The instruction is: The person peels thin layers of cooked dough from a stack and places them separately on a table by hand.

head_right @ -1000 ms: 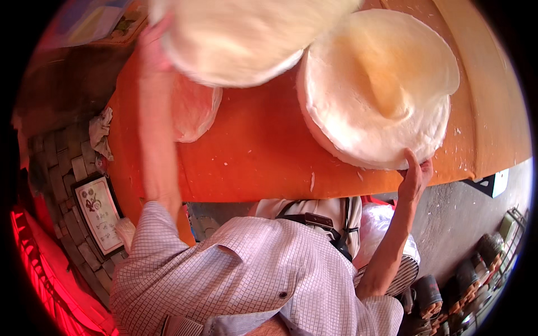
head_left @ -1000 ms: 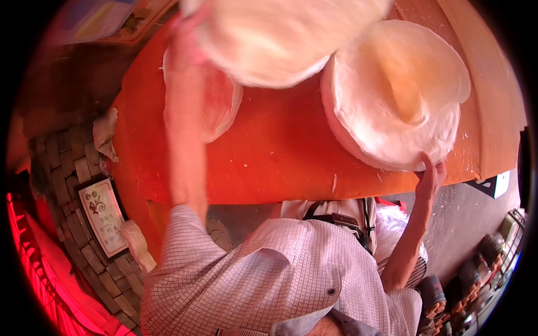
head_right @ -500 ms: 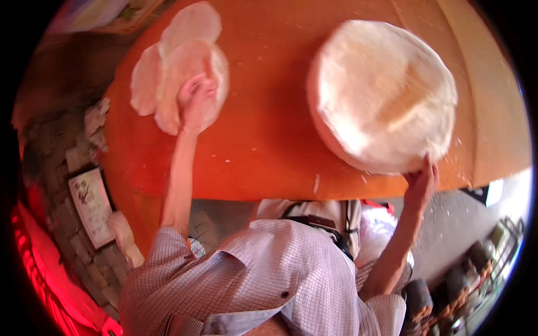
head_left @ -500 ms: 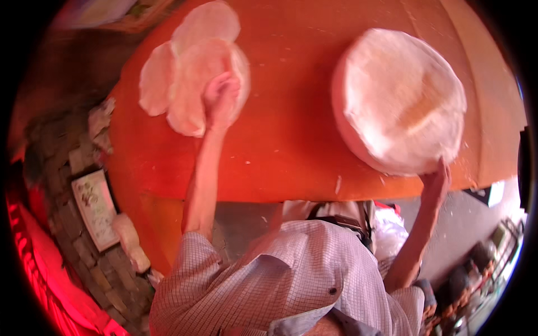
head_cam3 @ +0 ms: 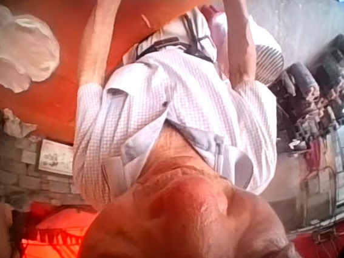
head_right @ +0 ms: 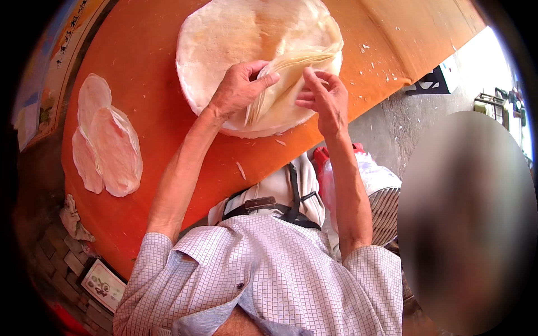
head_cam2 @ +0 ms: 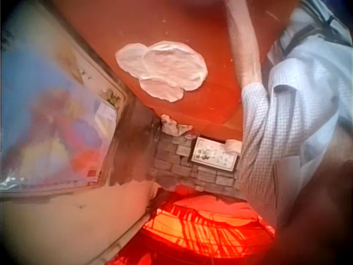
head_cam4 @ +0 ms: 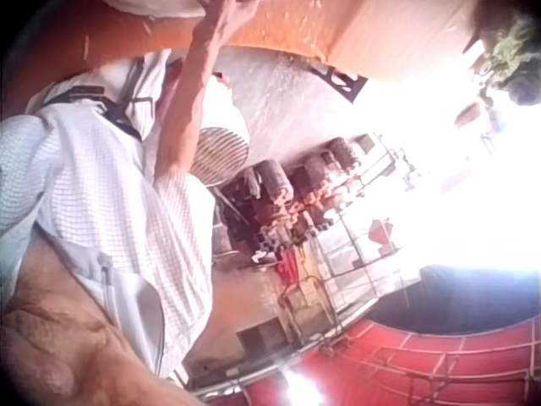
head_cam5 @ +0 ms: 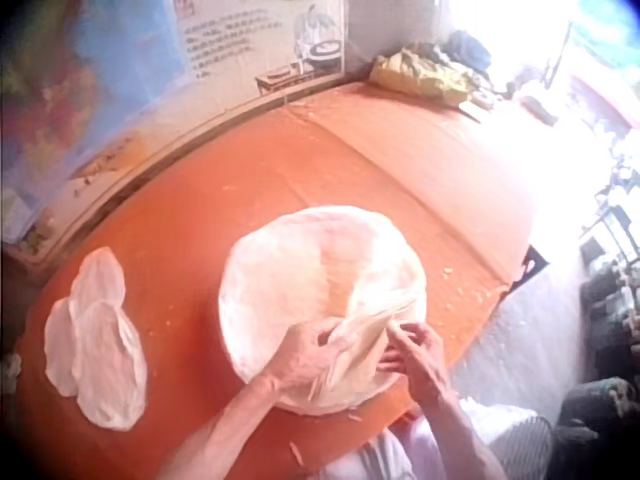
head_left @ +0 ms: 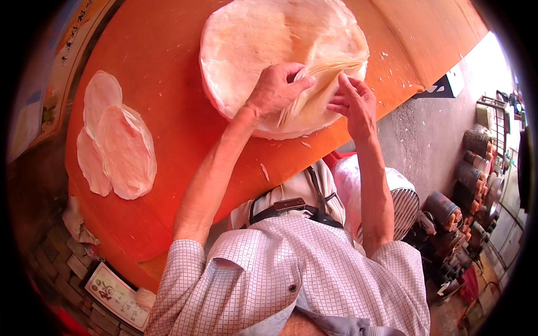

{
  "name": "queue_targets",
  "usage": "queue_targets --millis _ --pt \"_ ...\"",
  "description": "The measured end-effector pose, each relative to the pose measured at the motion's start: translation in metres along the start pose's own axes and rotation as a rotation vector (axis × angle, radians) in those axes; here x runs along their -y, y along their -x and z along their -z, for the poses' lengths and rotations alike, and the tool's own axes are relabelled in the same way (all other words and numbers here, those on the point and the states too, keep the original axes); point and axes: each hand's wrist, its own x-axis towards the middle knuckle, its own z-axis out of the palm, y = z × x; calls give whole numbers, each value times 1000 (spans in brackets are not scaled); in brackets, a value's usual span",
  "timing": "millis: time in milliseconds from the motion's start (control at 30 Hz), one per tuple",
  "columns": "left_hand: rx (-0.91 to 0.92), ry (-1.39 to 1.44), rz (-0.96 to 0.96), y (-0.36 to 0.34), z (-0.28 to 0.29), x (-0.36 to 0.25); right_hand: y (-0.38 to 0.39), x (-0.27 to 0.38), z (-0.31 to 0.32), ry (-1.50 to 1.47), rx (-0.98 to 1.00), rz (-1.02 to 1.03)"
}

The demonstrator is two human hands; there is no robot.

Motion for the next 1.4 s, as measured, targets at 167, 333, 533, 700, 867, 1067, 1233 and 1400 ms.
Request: queue_targets --millis 167,333,533,700,867,1067,1233,1400 --pt "114 -11 65 2 -3 -13 3 6 -8 39 14 19" --pt "70 -277 15 4 -4 -20 0 -2 2 46 7 8" --pt "-69 -484 -111 1 -10 -19 -5 -11 12 -77 46 11" --pt "-42 -174 -18 3 -4 -8 -2 -14 8 -46 19 53" --pt "8 -523 -129 -11 -32 -43 -10 -6 7 -40 57 205" --pt "-101 -423 -87 -22 -13 -13 -2 -10 20 -108 25 36" --pt "-132 -511 -197 -24 -4 -12 -1 -4 6 35 72 82" --pt "-301 -108 -252 -10 75 -70 -3 -23 15 138 14 211"
